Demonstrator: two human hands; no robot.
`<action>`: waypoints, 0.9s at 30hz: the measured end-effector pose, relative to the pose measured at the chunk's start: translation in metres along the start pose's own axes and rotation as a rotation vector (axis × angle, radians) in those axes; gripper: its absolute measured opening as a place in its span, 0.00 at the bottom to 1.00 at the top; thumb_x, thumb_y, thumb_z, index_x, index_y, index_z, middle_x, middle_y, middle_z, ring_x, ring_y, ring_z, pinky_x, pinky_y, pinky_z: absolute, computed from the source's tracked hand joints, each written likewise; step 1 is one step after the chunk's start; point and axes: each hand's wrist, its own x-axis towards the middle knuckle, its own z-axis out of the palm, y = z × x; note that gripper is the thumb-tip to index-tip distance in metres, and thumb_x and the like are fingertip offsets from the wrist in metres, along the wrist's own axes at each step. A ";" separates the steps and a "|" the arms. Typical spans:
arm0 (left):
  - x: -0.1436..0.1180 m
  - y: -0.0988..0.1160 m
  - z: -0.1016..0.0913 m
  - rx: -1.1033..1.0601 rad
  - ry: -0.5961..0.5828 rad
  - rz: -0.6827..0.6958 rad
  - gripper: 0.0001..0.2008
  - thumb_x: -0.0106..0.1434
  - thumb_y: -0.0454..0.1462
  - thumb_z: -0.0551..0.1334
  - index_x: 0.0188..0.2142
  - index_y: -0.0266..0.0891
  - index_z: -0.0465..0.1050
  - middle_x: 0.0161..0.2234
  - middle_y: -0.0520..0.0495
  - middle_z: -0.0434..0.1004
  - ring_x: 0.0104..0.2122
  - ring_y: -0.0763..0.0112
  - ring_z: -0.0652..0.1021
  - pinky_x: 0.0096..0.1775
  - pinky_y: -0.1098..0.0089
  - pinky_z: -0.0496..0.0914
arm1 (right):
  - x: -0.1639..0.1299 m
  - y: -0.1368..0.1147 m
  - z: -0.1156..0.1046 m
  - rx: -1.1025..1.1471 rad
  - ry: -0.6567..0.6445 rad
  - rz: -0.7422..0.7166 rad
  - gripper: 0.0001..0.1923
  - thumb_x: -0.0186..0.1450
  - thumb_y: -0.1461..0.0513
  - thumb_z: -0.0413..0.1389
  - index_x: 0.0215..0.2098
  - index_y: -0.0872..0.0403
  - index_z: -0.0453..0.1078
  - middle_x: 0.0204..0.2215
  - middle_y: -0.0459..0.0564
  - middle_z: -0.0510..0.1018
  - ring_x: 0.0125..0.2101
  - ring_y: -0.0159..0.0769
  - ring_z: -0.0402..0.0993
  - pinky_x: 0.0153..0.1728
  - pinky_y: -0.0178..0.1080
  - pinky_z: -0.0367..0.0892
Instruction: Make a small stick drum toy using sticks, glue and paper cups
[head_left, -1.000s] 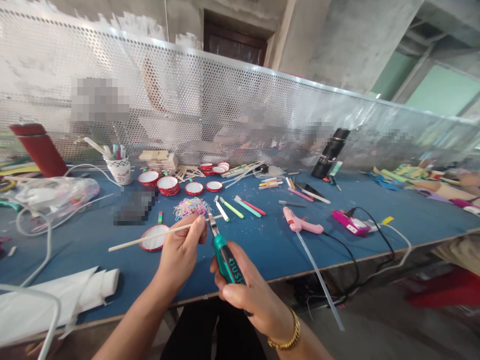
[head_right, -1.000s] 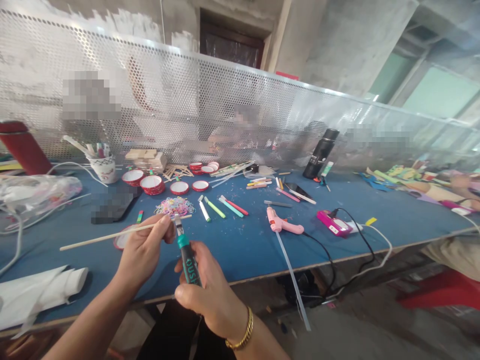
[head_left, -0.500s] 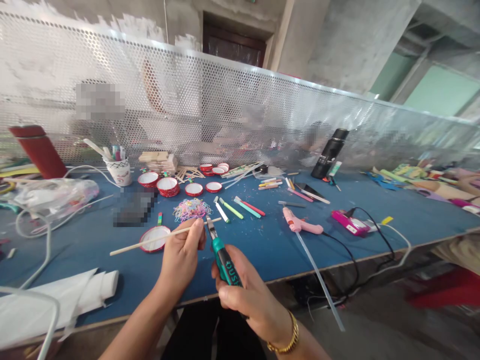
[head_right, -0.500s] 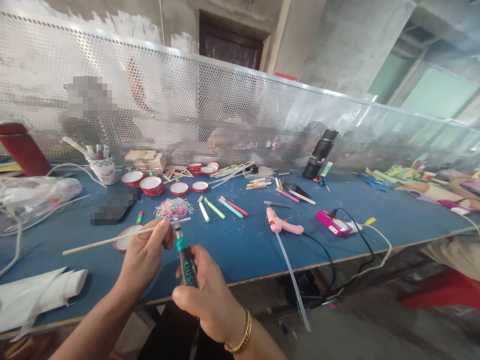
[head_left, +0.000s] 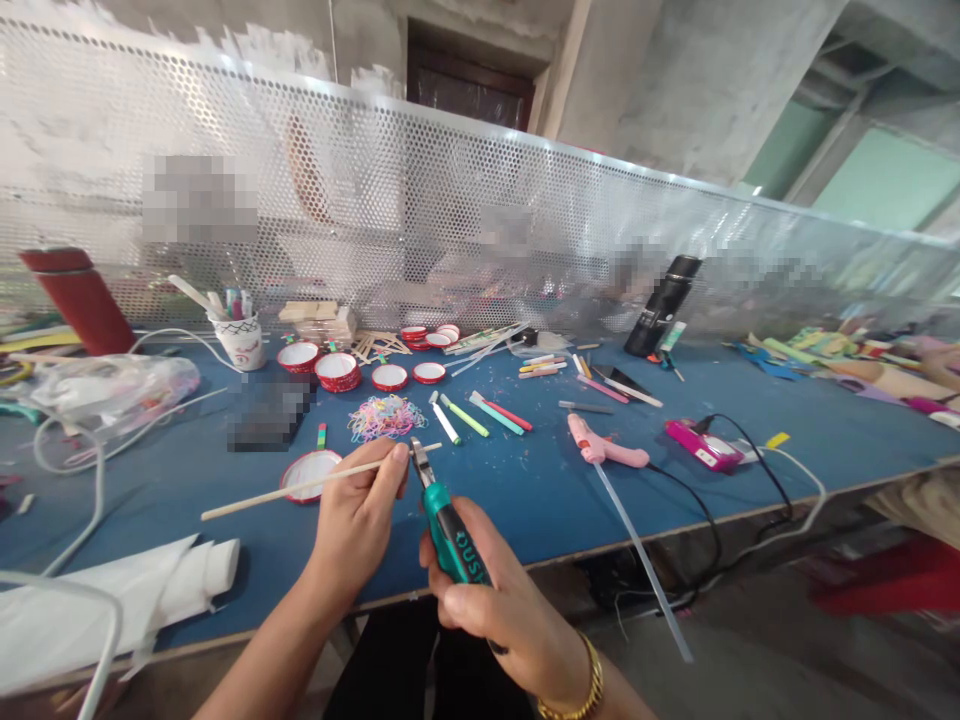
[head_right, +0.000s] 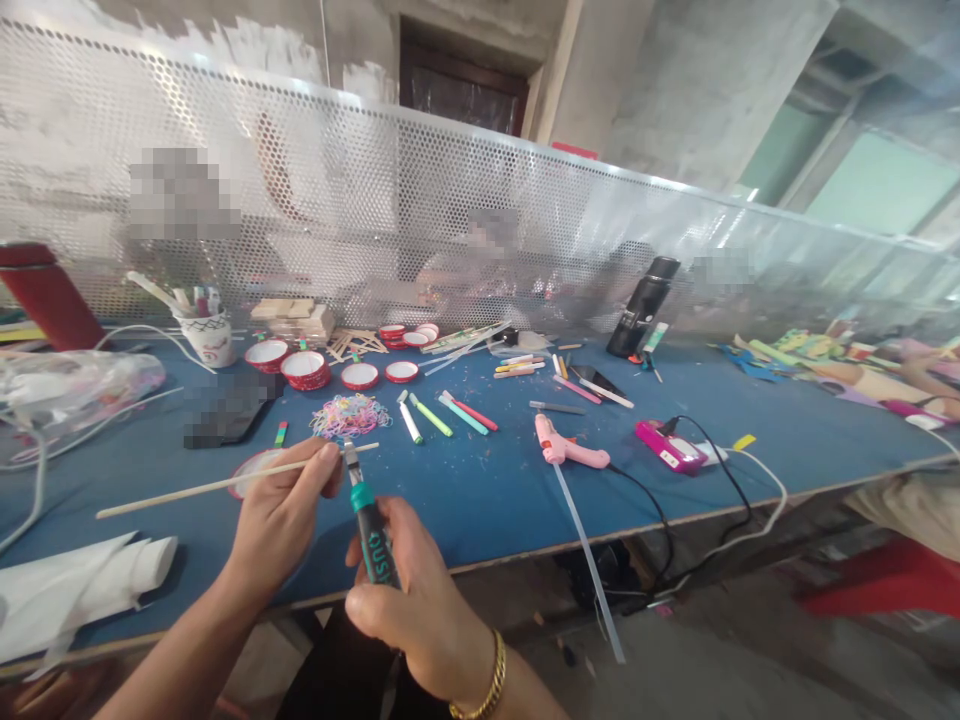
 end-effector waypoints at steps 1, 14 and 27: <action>0.000 0.000 0.001 0.001 0.005 -0.005 0.26 0.71 0.50 0.55 0.19 0.43 0.60 0.19 0.52 0.61 0.22 0.72 0.64 0.27 0.70 0.60 | 0.000 0.000 0.000 -0.012 0.001 -0.002 0.25 0.55 0.57 0.61 0.51 0.50 0.66 0.40 0.47 0.71 0.31 0.30 0.63 0.31 0.36 0.61; 0.000 -0.004 0.010 -0.060 0.073 -0.087 0.25 0.72 0.45 0.54 0.18 0.43 0.60 0.19 0.51 0.63 0.23 0.71 0.67 0.28 0.69 0.62 | 0.006 -0.011 0.005 -0.153 0.027 -0.018 0.19 0.55 0.59 0.60 0.44 0.51 0.65 0.37 0.46 0.69 0.32 0.31 0.63 0.30 0.35 0.62; 0.006 -0.001 -0.003 0.023 -0.007 -0.015 0.24 0.70 0.48 0.57 0.19 0.42 0.62 0.19 0.53 0.61 0.22 0.72 0.64 0.28 0.70 0.61 | 0.006 -0.008 -0.001 -0.043 -0.021 -0.003 0.20 0.56 0.55 0.60 0.45 0.50 0.63 0.39 0.46 0.70 0.27 0.27 0.60 0.26 0.34 0.61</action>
